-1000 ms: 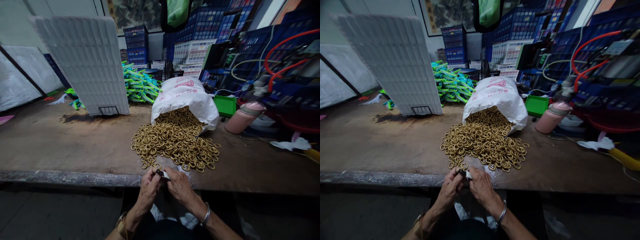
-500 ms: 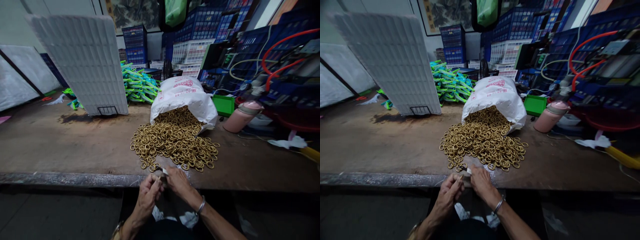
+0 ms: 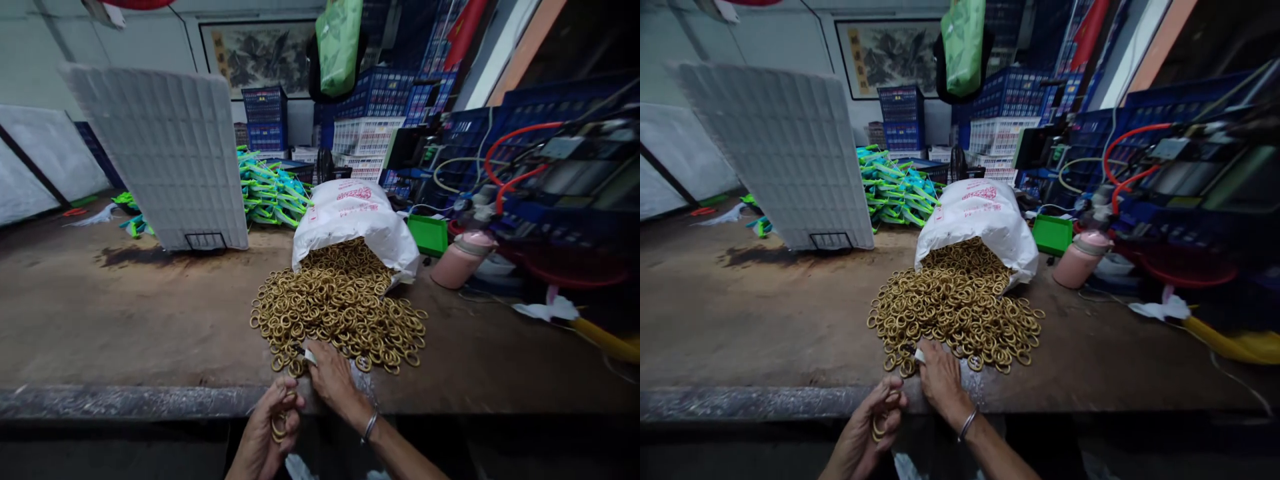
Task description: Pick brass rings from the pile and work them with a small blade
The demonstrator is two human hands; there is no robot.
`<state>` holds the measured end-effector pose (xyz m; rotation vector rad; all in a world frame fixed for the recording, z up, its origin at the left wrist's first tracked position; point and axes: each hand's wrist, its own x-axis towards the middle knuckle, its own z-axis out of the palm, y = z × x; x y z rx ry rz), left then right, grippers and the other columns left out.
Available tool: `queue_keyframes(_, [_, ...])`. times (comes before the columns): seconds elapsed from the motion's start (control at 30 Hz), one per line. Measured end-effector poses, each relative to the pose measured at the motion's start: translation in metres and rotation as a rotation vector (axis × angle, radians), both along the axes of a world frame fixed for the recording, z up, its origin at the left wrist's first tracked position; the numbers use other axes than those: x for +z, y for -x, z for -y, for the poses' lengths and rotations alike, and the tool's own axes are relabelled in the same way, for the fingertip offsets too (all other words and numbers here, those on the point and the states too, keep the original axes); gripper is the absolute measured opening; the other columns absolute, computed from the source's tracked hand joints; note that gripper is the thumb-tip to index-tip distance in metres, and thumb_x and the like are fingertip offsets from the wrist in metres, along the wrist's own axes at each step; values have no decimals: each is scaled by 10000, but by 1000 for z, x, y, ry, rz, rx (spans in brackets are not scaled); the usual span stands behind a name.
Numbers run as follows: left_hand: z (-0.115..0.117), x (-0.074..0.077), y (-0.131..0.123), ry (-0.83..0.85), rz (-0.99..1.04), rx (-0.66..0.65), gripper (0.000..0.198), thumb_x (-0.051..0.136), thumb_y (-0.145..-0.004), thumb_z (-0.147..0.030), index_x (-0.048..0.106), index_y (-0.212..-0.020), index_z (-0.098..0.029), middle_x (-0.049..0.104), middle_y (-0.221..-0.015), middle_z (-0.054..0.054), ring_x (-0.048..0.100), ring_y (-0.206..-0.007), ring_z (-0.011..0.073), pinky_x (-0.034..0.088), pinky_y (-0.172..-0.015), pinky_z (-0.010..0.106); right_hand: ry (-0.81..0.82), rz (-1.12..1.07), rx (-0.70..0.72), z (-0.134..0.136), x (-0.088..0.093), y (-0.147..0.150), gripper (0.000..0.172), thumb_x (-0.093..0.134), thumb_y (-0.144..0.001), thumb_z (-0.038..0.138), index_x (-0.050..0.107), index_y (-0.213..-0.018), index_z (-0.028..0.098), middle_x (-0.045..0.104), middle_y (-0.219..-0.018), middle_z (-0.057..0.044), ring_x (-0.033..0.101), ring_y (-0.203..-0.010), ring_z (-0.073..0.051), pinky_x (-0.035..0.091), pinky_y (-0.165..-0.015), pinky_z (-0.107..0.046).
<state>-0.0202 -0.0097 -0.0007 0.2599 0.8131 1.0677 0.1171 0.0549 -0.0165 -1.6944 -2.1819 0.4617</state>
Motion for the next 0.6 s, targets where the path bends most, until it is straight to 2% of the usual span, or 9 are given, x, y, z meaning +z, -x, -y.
queue_keyframes(0.13, [-7, -8, 0, 95, 91, 14, 318, 707, -587, -355, 475, -584, -138, 562, -651, 20, 441, -461, 53, 197, -341, 138, -19, -59, -52, -4, -2, -3, 280, 412, -725, 115, 534, -942, 242, 569, -896, -23, 517, -792, -152, 324, -656, -233])
queue_keyframes(0.23, [-11, -10, -3, 66, 37, 23, 318, 699, -607, -353, 461, -580, -144, 568, -663, 26, 501, -536, 88, 263, -373, 149, 70, -235, -46, -8, 4, -7, 144, 398, -728, 133, 514, -781, 200, 557, -742, -6, 496, -692, -129, 326, -623, -220])
queue_keyframes(0.37, [-15, -5, -12, -168, -264, 31, 268, 635, -677, -389, 530, -788, -169, 516, -578, -30, 428, -436, 64, 257, -357, 152, 345, -628, -75, -5, 16, -14, 30, 444, -683, 187, 447, -653, 190, 462, -573, 48, 423, -549, -87, 325, -526, -191])
queue_keyframes(0.43, [-17, -3, -16, -278, -443, 30, 297, 624, -687, -386, 550, -880, -174, 483, -525, -53, 383, -400, 55, 271, -365, 159, 517, -782, -99, 2, 22, -17, 46, 465, -669, 224, 437, -654, 191, 417, -517, 73, 356, -459, -61, 276, -440, -175])
queue_keyframes(0.53, [-18, -2, -18, -472, -644, -4, 271, 593, -718, -342, 593, -917, -159, 538, -594, -19, 466, -508, 86, 375, -489, 190, 755, -924, -104, 13, 30, -21, 97, 478, -663, 278, 424, -686, 200, 398, -491, 96, 237, -362, -30, 156, -352, -169])
queue_keyframes(0.6, [-17, -2, -18, -596, -757, -31, 229, 545, -754, -308, 611, -911, -155, 574, -662, 7, 499, -584, 110, 404, -568, 215, 849, -992, -111, 18, 35, -23, 124, 488, -649, 287, 417, -711, 206, 406, -498, 103, 194, -338, -17, 113, -332, -165])
